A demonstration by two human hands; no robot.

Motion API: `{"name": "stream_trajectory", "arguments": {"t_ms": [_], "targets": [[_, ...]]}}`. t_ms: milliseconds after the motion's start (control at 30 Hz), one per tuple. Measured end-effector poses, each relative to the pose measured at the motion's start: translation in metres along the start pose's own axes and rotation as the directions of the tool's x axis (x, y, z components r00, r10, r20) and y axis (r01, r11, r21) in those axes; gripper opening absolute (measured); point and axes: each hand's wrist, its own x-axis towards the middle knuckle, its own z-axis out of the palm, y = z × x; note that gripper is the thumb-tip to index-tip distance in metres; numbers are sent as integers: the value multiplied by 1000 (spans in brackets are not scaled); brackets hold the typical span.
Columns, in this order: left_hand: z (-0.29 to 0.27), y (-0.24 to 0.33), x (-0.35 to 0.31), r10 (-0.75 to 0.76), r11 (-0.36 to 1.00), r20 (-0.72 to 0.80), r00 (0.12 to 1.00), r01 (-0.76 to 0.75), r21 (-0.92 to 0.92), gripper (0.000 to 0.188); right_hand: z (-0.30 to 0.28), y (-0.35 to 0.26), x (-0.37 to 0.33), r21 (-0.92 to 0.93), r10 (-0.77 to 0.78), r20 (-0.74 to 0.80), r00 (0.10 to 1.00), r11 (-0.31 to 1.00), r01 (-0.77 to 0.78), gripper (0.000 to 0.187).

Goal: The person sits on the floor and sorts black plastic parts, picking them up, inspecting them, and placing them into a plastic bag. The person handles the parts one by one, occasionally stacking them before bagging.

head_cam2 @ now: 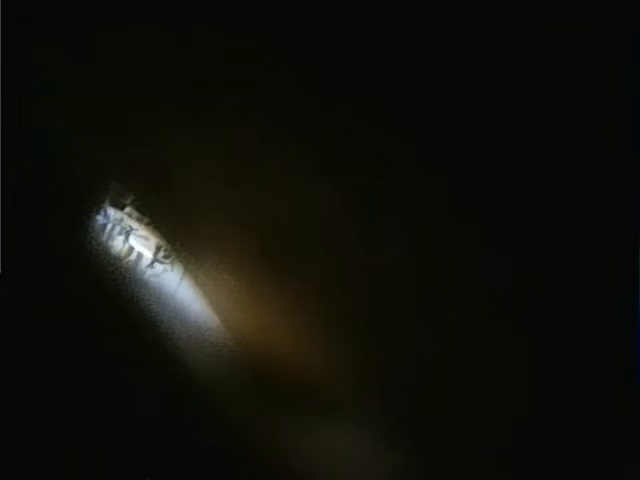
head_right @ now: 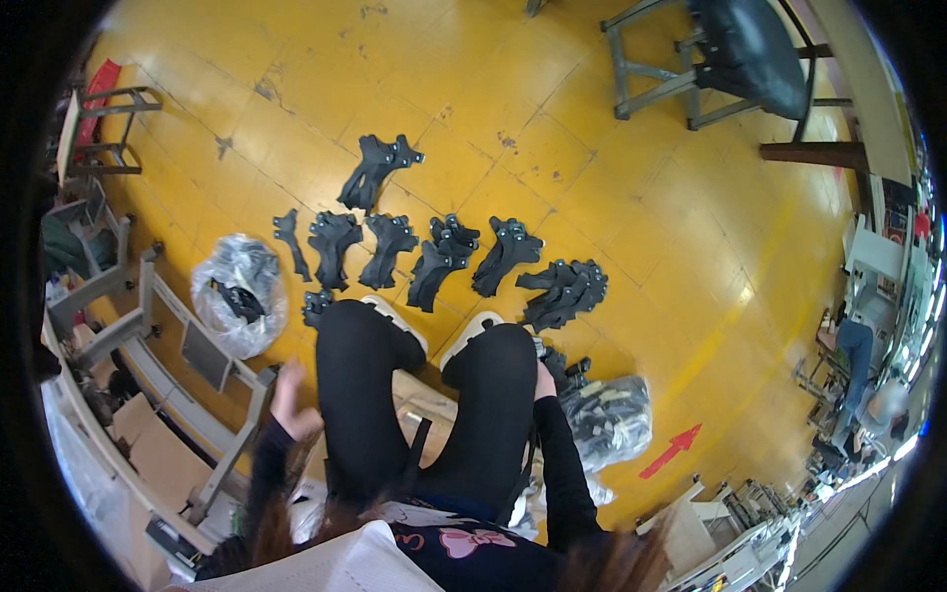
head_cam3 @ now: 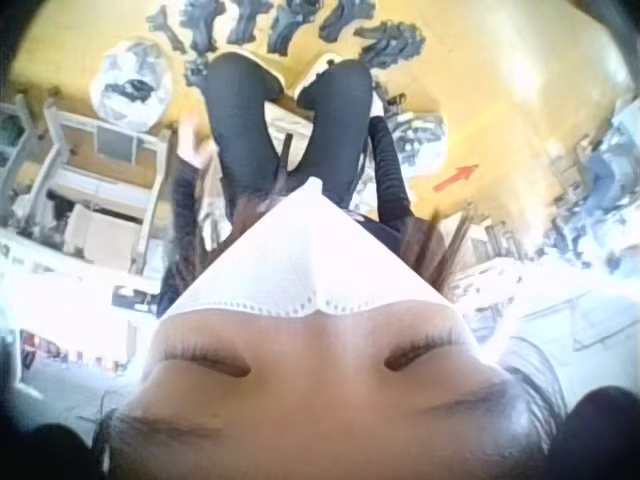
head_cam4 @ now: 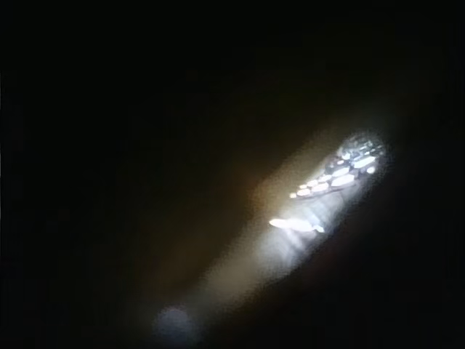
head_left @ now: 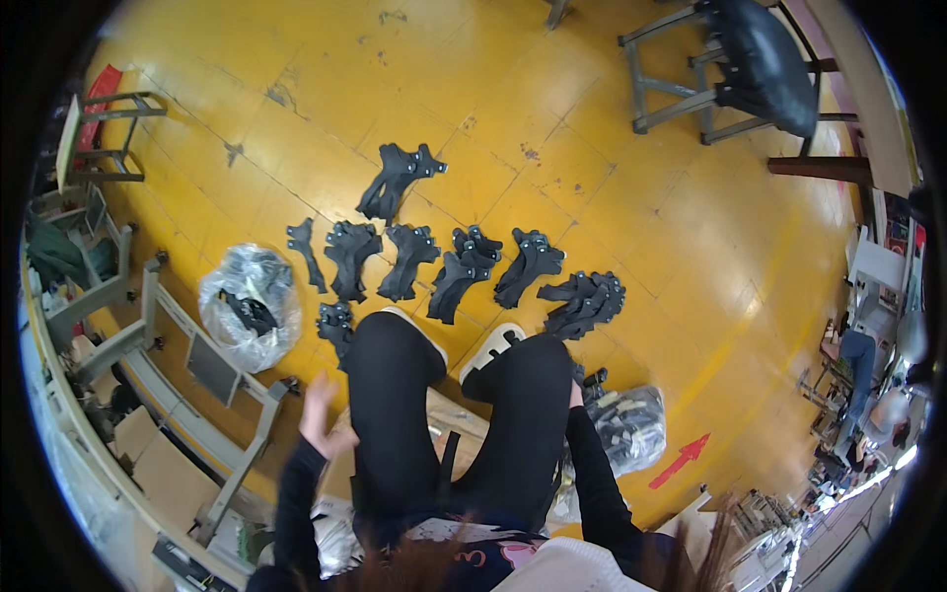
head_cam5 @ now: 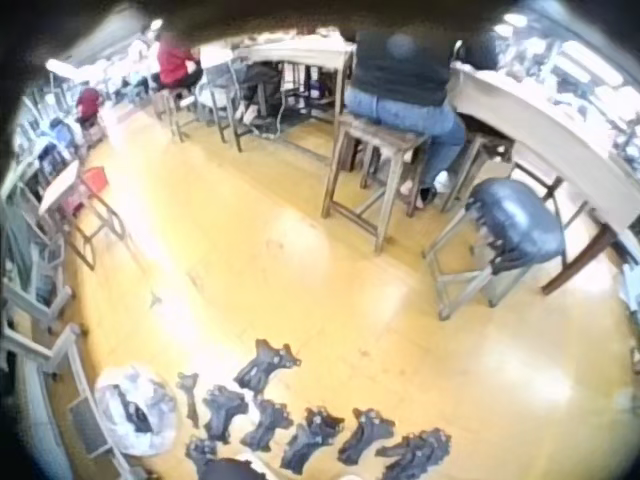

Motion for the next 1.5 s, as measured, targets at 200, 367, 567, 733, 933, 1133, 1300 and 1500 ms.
{"name": "stream_trajectory", "arguments": {"t_ms": [200, 367, 567, 733, 933, 1133, 1300, 1500], "targets": [[37, -57, 310, 511, 686, 0, 860, -408, 602, 42, 41, -37, 88, -445, -21, 455, 890, 861, 248, 34], [129, -35, 359, 707, 362, 304, 639, -695, 621, 43, 76, -4, 112, -213, -289, 34, 957, 933, 289, 40], [117, -28, 268, 247, 748, 809, 534, -636, 191, 51, 88, 37, -12, -353, -150, -162, 975, 932, 85, 41], [85, 13, 197, 300, 762, 868, 396, -647, 32, 58, 149, 98, -196, -156, 182, -432, 883, 949, -272, 46], [81, 24, 156, 100, 971, 994, -32, -214, -105, 51, 283, 244, -275, -767, -40, -204, 978, 627, -134, 54], [75, 28, 137, 95, 966, 995, 10, -243, -90, 51, 204, 164, -223, -514, 408, 83, 909, 799, -312, 45], [96, 40, 158, 19, 988, 985, 171, -154, 7, 48, 124, 143, -135, -260, 64, -184, 981, 959, -111, 39], [71, 68, 157, 33, 741, 783, 621, -540, 398, 47, 104, 120, 16, -124, 186, -548, 815, 946, -299, 75]]}}
